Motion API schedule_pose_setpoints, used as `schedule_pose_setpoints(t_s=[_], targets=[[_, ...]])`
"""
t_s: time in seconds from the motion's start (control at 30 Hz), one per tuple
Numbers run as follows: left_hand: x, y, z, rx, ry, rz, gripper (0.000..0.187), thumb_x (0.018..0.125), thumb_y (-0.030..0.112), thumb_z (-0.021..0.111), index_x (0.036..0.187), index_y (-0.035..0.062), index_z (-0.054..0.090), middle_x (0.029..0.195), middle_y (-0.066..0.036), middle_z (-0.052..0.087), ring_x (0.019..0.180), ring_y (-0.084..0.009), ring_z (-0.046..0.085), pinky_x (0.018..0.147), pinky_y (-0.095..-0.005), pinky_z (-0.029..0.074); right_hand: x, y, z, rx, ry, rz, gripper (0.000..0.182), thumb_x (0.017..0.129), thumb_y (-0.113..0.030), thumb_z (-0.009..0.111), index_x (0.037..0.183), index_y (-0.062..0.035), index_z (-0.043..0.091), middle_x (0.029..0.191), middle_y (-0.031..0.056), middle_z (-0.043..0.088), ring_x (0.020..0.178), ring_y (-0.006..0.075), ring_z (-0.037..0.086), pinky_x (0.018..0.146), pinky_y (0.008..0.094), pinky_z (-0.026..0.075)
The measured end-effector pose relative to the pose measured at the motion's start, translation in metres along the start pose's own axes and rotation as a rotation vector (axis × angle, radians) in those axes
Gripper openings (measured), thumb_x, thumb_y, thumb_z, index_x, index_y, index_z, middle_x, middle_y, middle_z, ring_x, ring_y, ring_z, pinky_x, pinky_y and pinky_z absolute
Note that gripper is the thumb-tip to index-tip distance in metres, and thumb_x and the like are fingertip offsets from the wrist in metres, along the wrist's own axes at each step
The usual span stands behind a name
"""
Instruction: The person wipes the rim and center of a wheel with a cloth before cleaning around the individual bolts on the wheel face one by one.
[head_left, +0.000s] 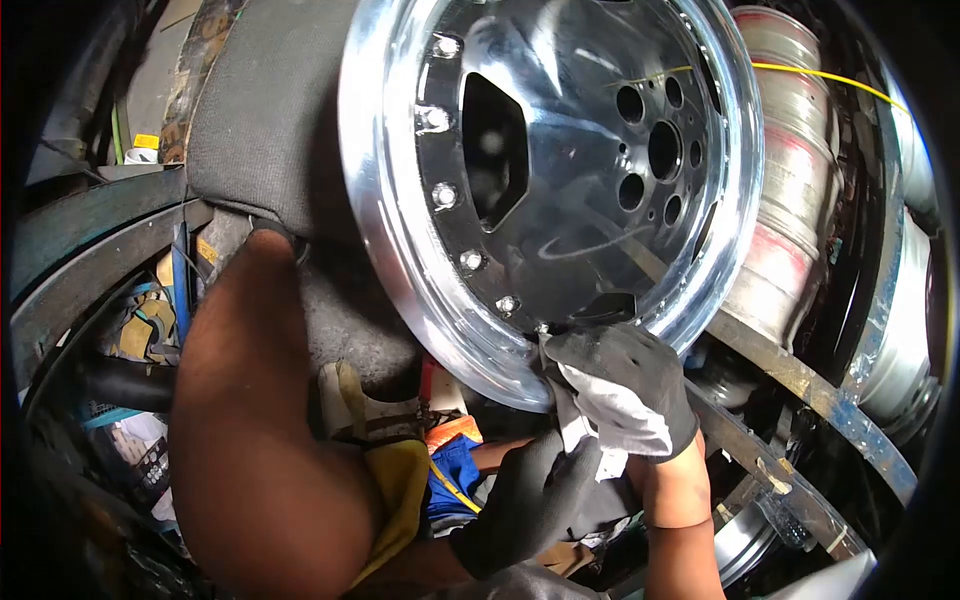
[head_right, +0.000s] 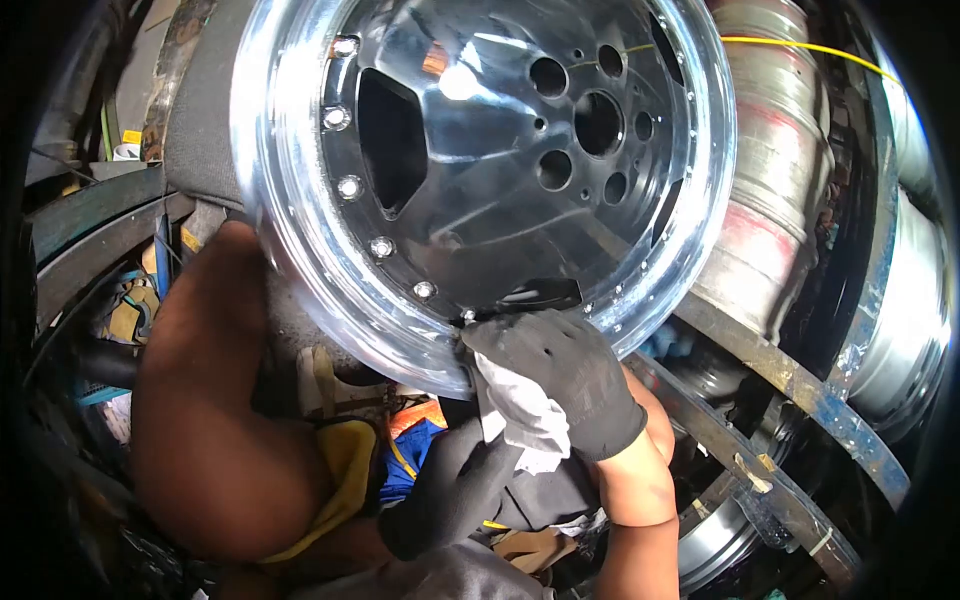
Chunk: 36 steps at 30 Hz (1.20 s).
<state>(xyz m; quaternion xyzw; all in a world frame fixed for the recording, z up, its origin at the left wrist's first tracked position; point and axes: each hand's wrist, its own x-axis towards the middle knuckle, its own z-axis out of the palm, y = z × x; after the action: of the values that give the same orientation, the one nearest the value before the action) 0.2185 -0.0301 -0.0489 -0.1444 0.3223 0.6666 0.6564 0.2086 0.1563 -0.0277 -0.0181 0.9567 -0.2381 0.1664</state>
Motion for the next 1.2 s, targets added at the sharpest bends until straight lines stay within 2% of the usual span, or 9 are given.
schedule_pose_setpoints(t_s=[0.13,0.23,0.4,0.57,0.63,0.7,0.8,1.07,1.2], targets=[[-0.008,-0.001,0.005,0.358,0.081,0.303,0.025,0.105,0.005,0.055,0.125,-0.0097,0.061,0.118,-0.013,0.069,0.111,-0.0165,0.063,0.098,-0.0314,0.051,-0.001,0.006,0.000,0.108,0.019,-0.012,0.049,0.076,-0.015,0.075,0.125,-0.0115,0.070,0.106,0.0088,0.071,0.096,0.0297,0.070,0.082,0.0401,0.055],[-0.004,-0.004,0.006,0.113,0.034,0.065,0.026,0.106,0.005,0.052,0.125,-0.0114,0.059,0.119,-0.014,0.068,0.113,-0.0174,0.063,0.101,-0.0303,0.049,-0.001,0.005,0.004,0.113,0.001,0.012,0.050,0.076,-0.016,0.077,0.125,-0.0104,0.069,0.108,0.0097,0.072,0.096,0.0308,0.071,0.082,0.0407,0.056],[0.003,-0.030,0.005,-0.204,0.044,0.006,0.028,0.106,0.006,0.051,0.129,-0.0088,0.058,0.120,-0.013,0.068,0.114,-0.0193,0.063,0.101,-0.0307,0.049,-0.005,0.010,0.007,0.130,0.034,0.002,0.047,0.079,-0.017,0.076,0.125,-0.0104,0.069,0.108,0.0097,0.072,0.095,0.0309,0.071,0.081,0.0413,0.057],[0.000,-0.014,0.006,0.217,0.022,0.013,0.027,0.105,0.004,0.052,0.129,-0.0065,0.059,0.118,-0.014,0.066,0.109,-0.0196,0.063,0.100,-0.0310,0.049,0.003,0.016,0.003,0.241,0.066,-0.046,0.043,0.080,-0.017,0.074,0.122,-0.0088,0.070,0.106,0.0109,0.072,0.093,0.0328,0.072,0.079,0.0416,0.057],[-0.004,-0.015,0.001,1.130,0.112,0.699,0.029,0.099,-0.002,0.058,0.128,-0.0040,0.060,0.107,-0.014,0.065,0.104,-0.0201,0.063,0.092,-0.0308,0.050,0.000,0.019,0.000,0.300,0.037,-0.002,0.044,0.080,-0.016,0.074,0.123,-0.0068,0.070,0.106,0.0131,0.073,0.090,0.0346,0.072,0.077,0.0419,0.058],[-0.001,-0.019,0.007,0.585,0.128,0.473,0.018,0.100,0.006,0.062,0.116,-0.0035,0.062,0.088,-0.010,0.064,0.080,-0.0148,0.061,0.071,-0.0302,0.048,-0.007,0.020,0.004,0.262,0.026,0.020,0.045,0.079,-0.016,0.074,0.122,-0.0054,0.070,0.104,0.0139,0.073,0.089,0.0352,0.072,0.077,0.0422,0.058],[0.001,-0.011,0.005,0.342,0.104,0.365,0.018,0.102,0.011,0.062,0.111,-0.0042,0.062,0.086,-0.010,0.068,0.074,-0.0127,0.064,0.065,-0.0306,0.050,-0.011,0.018,0.004,0.213,0.027,0.067,0.044,0.079,-0.016,0.075,0.120,-0.0026,0.071,0.104,0.0157,0.074,0.091,0.0353,0.073,0.077,0.0409,0.058],[0.000,-0.002,0.007,0.032,0.067,0.114,0.017,0.104,0.011,0.060,0.109,-0.0046,0.063,0.088,-0.013,0.071,0.076,-0.0121,0.066,0.064,-0.0313,0.050,-0.018,0.036,0.012,0.368,0.093,0.041,0.040,0.079,-0.015,0.074,0.117,-0.0019,0.073,0.111,0.0156,0.074,0.099,0.0340,0.073,0.084,0.0395,0.058],[-0.004,-0.017,0.004,0.141,0.119,0.202,0.015,0.103,0.010,0.061,0.105,-0.0045,0.063,0.085,-0.014,0.070,0.075,-0.0111,0.065,0.060,-0.0316,0.049,-0.007,0.022,0.001,0.292,0.050,0.053,0.039,0.079,-0.015,0.074,0.116,-0.0022,0.072,0.110,0.0147,0.073,0.098,0.0334,0.072,0.084,0.0404,0.058]])
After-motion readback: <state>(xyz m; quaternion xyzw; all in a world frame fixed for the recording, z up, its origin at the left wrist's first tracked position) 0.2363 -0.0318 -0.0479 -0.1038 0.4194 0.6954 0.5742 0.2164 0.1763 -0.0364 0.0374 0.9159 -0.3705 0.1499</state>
